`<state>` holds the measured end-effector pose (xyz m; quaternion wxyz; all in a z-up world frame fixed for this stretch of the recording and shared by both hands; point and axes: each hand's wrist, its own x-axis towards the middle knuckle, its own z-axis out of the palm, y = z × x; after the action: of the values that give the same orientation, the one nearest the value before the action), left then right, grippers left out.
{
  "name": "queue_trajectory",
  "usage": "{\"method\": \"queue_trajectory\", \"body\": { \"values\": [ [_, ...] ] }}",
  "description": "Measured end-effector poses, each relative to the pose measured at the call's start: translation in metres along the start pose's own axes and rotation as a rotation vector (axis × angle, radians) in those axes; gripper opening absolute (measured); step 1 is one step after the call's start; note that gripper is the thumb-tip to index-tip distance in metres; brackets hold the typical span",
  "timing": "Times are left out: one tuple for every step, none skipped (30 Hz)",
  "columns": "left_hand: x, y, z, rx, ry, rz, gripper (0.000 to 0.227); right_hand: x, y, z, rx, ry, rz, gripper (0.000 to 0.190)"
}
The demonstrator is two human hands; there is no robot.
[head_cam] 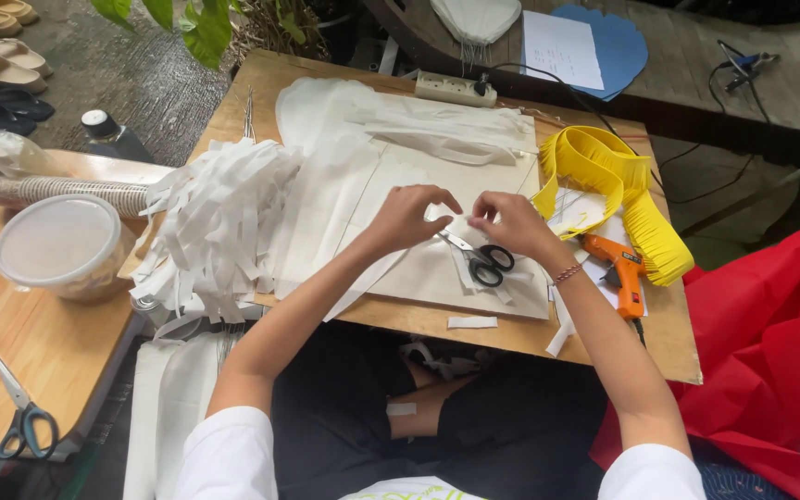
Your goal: Organizing and preparing small strips of white fabric by rolling or folding them on a workbench.
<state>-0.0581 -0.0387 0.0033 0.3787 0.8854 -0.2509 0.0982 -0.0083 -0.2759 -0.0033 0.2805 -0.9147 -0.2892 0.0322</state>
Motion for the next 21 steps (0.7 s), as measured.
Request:
{"method": "queue_trajectory", "body": {
  "values": [
    [0.000, 0.001, 0.008, 0.000, 0.005, 0.003, 0.019, 0.001, 0.009, 0.001, -0.005, 0.001, -0.002, 0.009],
    [0.001, 0.002, 0.015, -0.123, 0.021, -0.023, 0.025, 0.002, 0.018, 0.001, 0.118, 0.120, -0.014, 0.010],
    [0.002, 0.003, 0.023, -0.247, 0.037, -0.048, 0.035, 0.003, 0.028, 0.002, 0.241, 0.237, -0.026, 0.011],
    [0.003, 0.010, 0.027, -0.247, 0.042, -0.046, 0.035, 0.000, 0.027, -0.002, 0.237, 0.237, -0.029, 0.011],
    [0.002, 0.017, 0.032, -0.309, 0.091, -0.031, 0.041, -0.004, 0.026, -0.004, 0.374, 0.304, -0.043, 0.012],
    [0.002, 0.024, 0.036, -0.371, 0.141, -0.017, 0.046, -0.007, 0.025, -0.007, 0.511, 0.370, -0.057, 0.013],
    [0.004, 0.031, 0.038, -0.371, 0.142, -0.015, 0.046, -0.013, 0.016, -0.009, 0.510, 0.371, -0.058, 0.013],
    [0.005, 0.039, 0.040, -0.426, 0.225, 0.008, 0.038, -0.019, 0.007, -0.011, 0.544, 0.387, -0.082, 0.011],
    [0.007, 0.046, 0.044, -0.483, 0.306, 0.032, 0.030, -0.026, -0.002, -0.014, 0.577, 0.405, -0.104, 0.010],
    [0.008, 0.046, 0.047, -0.485, 0.305, 0.034, 0.030, -0.030, -0.004, -0.016, 0.575, 0.406, -0.103, 0.010],
    [0.009, 0.046, 0.051, -0.483, 0.337, 0.037, 0.022, -0.035, -0.006, -0.017, 0.593, 0.412, -0.124, 0.007],
    [0.010, 0.046, 0.056, -0.480, 0.368, 0.039, 0.013, -0.039, -0.008, -0.019, 0.610, 0.417, -0.145, 0.004],
    [0.009, 0.047, 0.054, -0.481, 0.366, 0.041, 0.013, -0.045, -0.012, -0.024, 0.609, 0.420, -0.143, 0.004],
    [0.008, 0.049, 0.052, -0.530, 0.358, 0.029, 0.014, -0.051, -0.016, -0.030, 0.555, 0.426, -0.159, 0.004],
    [0.007, 0.049, 0.050, -0.576, 0.350, 0.016, 0.015, -0.056, -0.021, -0.035, 0.504, 0.433, -0.176, 0.004],
    [0.004, 0.049, 0.045, -0.574, 0.347, 0.018, 0.015, -0.062, -0.020, -0.038, 0.505, 0.436, -0.176, 0.004],
    [0.003, 0.050, 0.040, -0.618, 0.307, 0.030, 0.018, -0.067, -0.020, -0.042, 0.417, 0.399, -0.167, 0.007],
    [0.001, 0.050, 0.034, -0.663, 0.267, 0.043, 0.021, -0.071, -0.019, -0.046, 0.330, 0.362, -0.157, 0.012],
    [-0.004, 0.052, 0.027, -0.661, 0.268, 0.047, 0.021, -0.079, -0.026, -0.051, 0.329, 0.365, -0.160, 0.012],
    [-0.009, 0.054, 0.020, -0.639, 0.179, 0.071, 0.020, -0.086, -0.032, -0.055, 0.286, 0.264, -0.112, 0.012],
    [-0.014, 0.056, 0.013, -0.617, 0.092, 0.096, 0.019, -0.094, -0.039, -0.059, 0.241, 0.163, -0.064, 0.013]
  ]
}}
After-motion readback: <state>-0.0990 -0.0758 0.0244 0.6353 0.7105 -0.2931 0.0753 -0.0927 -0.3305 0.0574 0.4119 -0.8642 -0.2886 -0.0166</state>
